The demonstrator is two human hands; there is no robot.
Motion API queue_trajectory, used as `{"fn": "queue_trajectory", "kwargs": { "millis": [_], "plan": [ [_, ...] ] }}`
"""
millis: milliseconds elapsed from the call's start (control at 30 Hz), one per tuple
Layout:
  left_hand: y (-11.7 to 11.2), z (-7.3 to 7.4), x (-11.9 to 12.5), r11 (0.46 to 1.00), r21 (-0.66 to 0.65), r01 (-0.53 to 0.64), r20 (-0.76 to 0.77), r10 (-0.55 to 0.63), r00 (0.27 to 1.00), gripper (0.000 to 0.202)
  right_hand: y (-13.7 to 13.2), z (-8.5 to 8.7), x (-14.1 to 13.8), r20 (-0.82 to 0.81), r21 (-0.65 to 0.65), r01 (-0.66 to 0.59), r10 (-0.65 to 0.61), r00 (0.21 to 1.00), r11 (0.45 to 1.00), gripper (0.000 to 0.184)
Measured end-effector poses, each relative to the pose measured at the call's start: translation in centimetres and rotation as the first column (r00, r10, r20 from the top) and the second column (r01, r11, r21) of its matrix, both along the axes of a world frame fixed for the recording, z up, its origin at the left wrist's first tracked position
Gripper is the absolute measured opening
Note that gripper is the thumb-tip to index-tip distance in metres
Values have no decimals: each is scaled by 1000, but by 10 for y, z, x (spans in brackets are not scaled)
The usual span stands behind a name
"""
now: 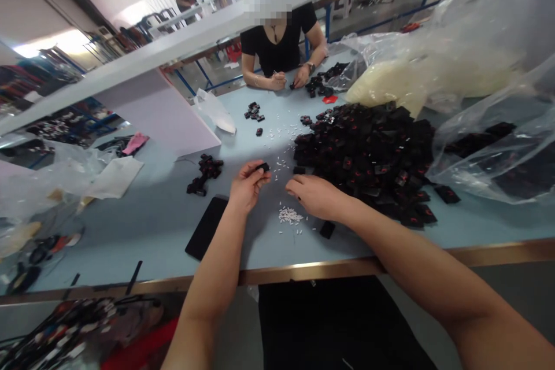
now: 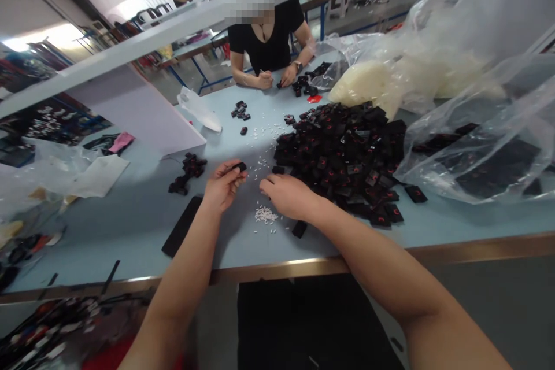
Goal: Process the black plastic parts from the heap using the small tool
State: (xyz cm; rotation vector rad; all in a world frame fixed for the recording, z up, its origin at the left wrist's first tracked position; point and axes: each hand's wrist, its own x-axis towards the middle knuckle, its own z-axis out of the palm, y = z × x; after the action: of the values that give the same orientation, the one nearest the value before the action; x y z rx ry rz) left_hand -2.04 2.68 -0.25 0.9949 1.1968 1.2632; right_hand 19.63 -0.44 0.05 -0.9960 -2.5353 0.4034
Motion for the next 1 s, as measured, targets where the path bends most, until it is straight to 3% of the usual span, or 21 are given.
{"fn": "queue_trajectory", "kwargs": {
  "millis": [100, 133, 233, 367, 567, 800, 900, 1000],
  "plan": [
    [-5, -6, 1, 998, -62, 24, 84, -19, 996, 33, -5, 4, -2, 103, -125, -101, 114, 988, 987, 10],
    [-5, -7, -1, 997, -77, 26, 92, -19, 996, 31, -8, 5, -3, 135, -150, -102, 123, 983, 983, 14],
    [-1, -10, -3, 995, -83, 52, 120, -41, 992, 29, -14, 6, -7, 219, -179, -68, 107, 970, 982, 23],
    [1, -12, -2, 989, -55, 137, 182, -125, 975, 27, -16, 0, -9, 226, -240, -21, 76, 971, 971, 6],
    [-5, -12, 3, 985, -13, 172, 211, -165, 963, 29, -9, -8, -6, 113, -338, -49, 92, 989, 940, 15],
    [-17, 0, 8, 978, -26, 206, 205, -196, 959, 29, -5, -8, -5, -34, -387, -79, 72, 997, 919, 18],
    [-20, 2, 9, 975, -44, 216, 232, -201, 952, 33, -2, -10, -5, -171, -429, -68, -6, 985, 901, 16],
    [-21, 3, 10, 970, -55, 239, 252, -218, 943, 38, 2, -9, -4, -354, -514, -28, -182, 917, 857, 9]
  ]
}}
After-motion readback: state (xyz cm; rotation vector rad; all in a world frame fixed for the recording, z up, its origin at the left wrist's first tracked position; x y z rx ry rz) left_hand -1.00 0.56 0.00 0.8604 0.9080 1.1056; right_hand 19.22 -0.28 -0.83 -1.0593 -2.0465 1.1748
